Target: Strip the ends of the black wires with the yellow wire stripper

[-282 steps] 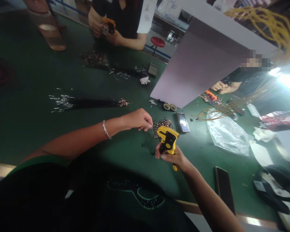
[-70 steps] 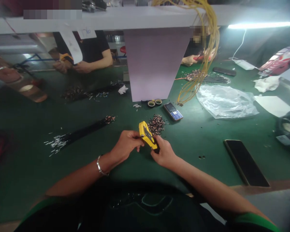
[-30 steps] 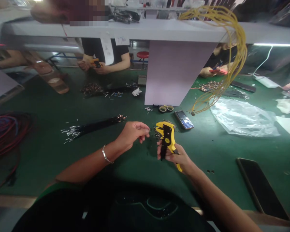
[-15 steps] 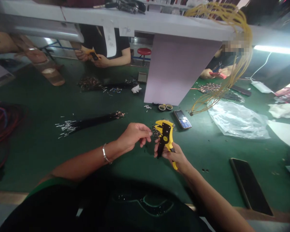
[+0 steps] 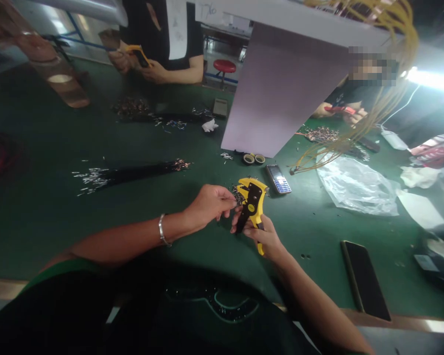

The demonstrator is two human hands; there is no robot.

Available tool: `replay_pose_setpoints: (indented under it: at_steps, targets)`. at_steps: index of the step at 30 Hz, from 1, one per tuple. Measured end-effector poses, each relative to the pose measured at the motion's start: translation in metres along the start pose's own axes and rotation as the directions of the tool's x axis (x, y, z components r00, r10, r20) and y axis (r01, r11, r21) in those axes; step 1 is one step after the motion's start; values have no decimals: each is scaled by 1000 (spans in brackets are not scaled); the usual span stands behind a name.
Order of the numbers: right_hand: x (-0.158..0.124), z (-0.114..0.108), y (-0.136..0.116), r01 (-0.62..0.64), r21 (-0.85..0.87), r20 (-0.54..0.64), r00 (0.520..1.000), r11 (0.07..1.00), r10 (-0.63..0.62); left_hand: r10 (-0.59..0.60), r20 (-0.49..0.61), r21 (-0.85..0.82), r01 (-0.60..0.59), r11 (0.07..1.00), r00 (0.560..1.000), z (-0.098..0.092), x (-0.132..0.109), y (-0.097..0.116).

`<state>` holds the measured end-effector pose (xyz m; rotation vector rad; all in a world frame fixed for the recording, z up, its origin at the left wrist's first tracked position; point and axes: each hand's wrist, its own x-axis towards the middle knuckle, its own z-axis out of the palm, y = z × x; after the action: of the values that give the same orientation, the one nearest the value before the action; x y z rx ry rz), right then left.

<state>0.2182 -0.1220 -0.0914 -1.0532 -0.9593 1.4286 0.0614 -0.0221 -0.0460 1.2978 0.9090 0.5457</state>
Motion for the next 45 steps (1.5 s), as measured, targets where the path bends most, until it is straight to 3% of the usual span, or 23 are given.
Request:
replay_pose_setpoints:
  at_steps: [6,11,13,17,21,25,32,45]
  targets:
    - [1,4,-2,-13,-80,-11,1000,997,12,28,65,33,-31,999,997,3,-2,-3]
    - [-1,5,0,72,-269,-12,997,960,-79,26,89,28,-29,999,996,5,-6,3]
    - [-3,6,-1,133,-441,-23,987,888,-159,38,83,37,-41,998,996,4,-8,5]
    - [-5,6,1,235,-733,-10,935,639,-355,65,76,77,-71,995,995,3,-12,6]
    - [-4,3,8,325,-848,55,840,420,-540,82,78,86,-88,992,994,1,-13,1]
    - [-4,2,7,366,-879,116,785,306,-608,121,81,106,-129,986,989,0,-13,1]
    - [-8,4,0,374,-891,140,767,258,-627,172,90,79,-180,981,981,5,-19,12]
    - [-9,6,7,348,-917,145,743,193,-653,209,86,76,-216,974,974,6,-20,12]
